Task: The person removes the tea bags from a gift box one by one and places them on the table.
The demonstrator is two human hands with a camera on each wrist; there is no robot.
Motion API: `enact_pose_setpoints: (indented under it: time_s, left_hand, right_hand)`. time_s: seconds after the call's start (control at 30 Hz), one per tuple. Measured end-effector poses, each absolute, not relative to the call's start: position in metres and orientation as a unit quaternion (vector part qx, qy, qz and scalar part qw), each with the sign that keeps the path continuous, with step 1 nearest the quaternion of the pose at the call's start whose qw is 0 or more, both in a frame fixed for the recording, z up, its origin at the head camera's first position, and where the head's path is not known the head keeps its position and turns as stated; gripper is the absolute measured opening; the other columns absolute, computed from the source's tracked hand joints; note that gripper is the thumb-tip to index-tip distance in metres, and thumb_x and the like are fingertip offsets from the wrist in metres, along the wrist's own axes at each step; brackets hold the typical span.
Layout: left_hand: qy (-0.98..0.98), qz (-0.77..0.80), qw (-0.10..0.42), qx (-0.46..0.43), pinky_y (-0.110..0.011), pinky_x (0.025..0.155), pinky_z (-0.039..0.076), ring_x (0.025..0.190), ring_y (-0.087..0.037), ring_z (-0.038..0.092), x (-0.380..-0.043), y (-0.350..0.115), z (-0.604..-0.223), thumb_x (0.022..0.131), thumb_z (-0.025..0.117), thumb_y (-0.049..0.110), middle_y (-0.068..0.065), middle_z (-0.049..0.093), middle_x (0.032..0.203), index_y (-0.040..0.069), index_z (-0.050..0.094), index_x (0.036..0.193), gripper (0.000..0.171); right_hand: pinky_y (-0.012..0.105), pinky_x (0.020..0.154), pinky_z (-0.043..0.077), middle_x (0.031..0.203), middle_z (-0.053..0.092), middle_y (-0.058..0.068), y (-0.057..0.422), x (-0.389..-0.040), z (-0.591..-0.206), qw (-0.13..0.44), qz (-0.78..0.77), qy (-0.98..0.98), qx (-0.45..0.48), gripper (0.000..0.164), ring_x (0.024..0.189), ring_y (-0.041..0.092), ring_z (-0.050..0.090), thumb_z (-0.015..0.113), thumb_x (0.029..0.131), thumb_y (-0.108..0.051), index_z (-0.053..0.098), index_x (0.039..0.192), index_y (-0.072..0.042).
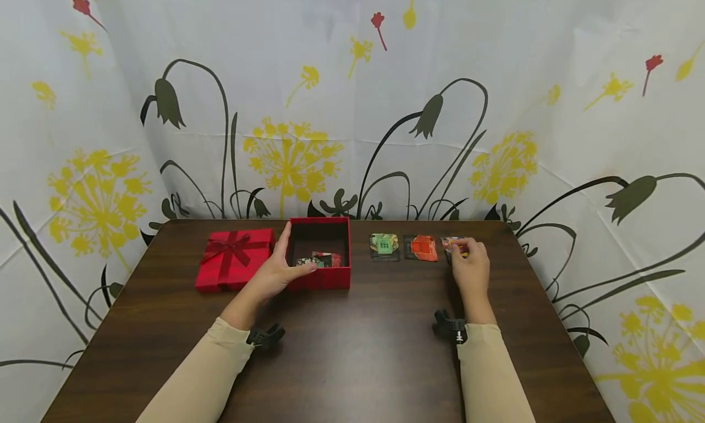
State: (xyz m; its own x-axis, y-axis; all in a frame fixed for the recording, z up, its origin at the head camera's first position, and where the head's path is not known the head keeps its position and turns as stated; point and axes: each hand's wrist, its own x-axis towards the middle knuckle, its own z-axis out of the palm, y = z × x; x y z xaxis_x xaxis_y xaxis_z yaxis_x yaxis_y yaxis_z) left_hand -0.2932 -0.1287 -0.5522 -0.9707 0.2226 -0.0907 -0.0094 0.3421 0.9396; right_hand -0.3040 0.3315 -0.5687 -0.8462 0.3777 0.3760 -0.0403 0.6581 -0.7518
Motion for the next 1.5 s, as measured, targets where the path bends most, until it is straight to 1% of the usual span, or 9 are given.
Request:
enact_pose_setpoints:
  time_s: [0.1,0.23,0.47,0.67,0.87,1.03,1.13,1.3,1.5]
  left_hand:
    - [0.816,0.565,0.103,0.064,-0.078,0.128,0.021,0.168,-0.043,0.011,-0.292,-0.129,-0.554,0.088,0.088,0.053,-0.006,0.000,0.185,0.048,-0.010,0.173,0.130]
    - [0.814,0.569,0.102,0.061,-0.078,0.128,0.021,0.168,-0.044,0.012,-0.292,-0.128,-0.553,0.087,0.089,0.053,-0.007,0.001,0.185,0.050,-0.009,0.172,0.130]
    - [0.808,0.577,0.101,0.059,-0.078,0.128,0.021,0.168,-0.043,0.012,-0.292,-0.128,-0.553,0.086,0.090,0.053,-0.007,0.001,0.184,0.051,-0.008,0.172,0.131]
    - [0.811,0.573,0.107,0.053,-0.077,0.128,0.022,0.168,-0.044,0.012,-0.290,-0.129,-0.556,0.087,0.090,0.051,-0.008,0.001,0.185,0.051,-0.009,0.172,0.131]
    - [0.811,0.574,0.100,0.060,-0.078,0.128,0.022,0.168,-0.045,0.011,-0.292,-0.129,-0.555,0.086,0.090,0.053,-0.010,0.001,0.185,0.047,-0.009,0.173,0.132]
    - [0.810,0.575,0.097,0.065,-0.077,0.129,0.021,0.167,-0.046,0.013,-0.293,-0.129,-0.554,0.087,0.090,0.051,-0.012,0.002,0.184,0.048,-0.009,0.173,0.132]
    - [0.806,0.580,0.097,0.068,-0.076,0.129,0.021,0.166,-0.047,0.016,-0.294,-0.129,-0.554,0.088,0.090,0.050,-0.014,0.003,0.183,0.047,-0.010,0.173,0.131]
    - [0.804,0.583,0.098,0.071,-0.077,0.129,0.021,0.165,-0.047,0.018,-0.294,-0.129,-0.555,0.089,0.090,0.047,-0.014,0.004,0.183,0.044,-0.010,0.174,0.131]
    - [0.807,0.577,0.099,0.070,-0.077,0.129,0.020,0.165,-0.046,0.018,-0.293,-0.130,-0.555,0.088,0.090,0.049,-0.013,0.004,0.183,0.044,-0.011,0.174,0.132]
  right_hand:
    - [0.019,0.068,0.041,0.097,0.066,0.013,0.321,-0.302,-0.557,0.259,0.414,-0.868,-0.084,0.016,0.085,0.013,0.056,0.070,0.106,-0.016,0.076,0.108,-0.002]
    - [0.020,0.061,0.041,0.086,0.065,0.004,0.301,-0.298,-0.530,0.255,0.447,-0.855,-0.059,0.015,0.073,0.007,0.053,0.070,0.107,-0.021,0.077,0.107,-0.007]
    - [0.023,0.059,0.043,0.082,0.062,-0.003,0.253,-0.287,-0.489,0.225,0.492,-0.841,0.006,0.014,0.068,0.011,0.052,0.071,0.107,-0.024,0.076,0.110,-0.012]
    - [0.027,0.054,0.054,0.084,0.064,0.010,0.206,-0.282,-0.467,0.148,0.545,-0.822,0.074,0.016,0.062,0.022,0.061,0.070,0.109,-0.024,0.073,0.112,-0.009]
    - [0.047,0.061,0.065,0.081,0.064,0.012,0.159,-0.286,-0.456,0.085,0.629,-0.767,0.092,0.016,0.067,0.029,0.070,0.069,0.108,-0.016,0.070,0.113,-0.001]
    - [0.045,0.065,0.067,0.082,0.066,0.008,0.124,-0.297,-0.454,0.010,0.636,-0.768,0.073,0.017,0.068,0.023,0.072,0.068,0.109,-0.018,0.071,0.112,-0.002]
    - [0.050,0.071,0.068,0.085,0.067,0.009,0.109,-0.308,-0.455,-0.045,0.624,-0.778,0.064,0.018,0.069,0.022,0.073,0.067,0.109,-0.017,0.071,0.114,0.000]
    - [0.057,0.084,0.067,0.092,0.069,0.015,0.095,-0.323,-0.457,-0.116,0.590,-0.797,0.051,0.025,0.077,0.031,0.077,0.065,0.110,-0.016,0.069,0.120,0.006]
    - [0.058,0.089,0.065,0.100,0.073,0.022,0.082,-0.338,-0.462,-0.171,0.552,-0.816,0.032,0.021,0.083,0.036,0.080,0.063,0.108,-0.013,0.072,0.114,0.005]
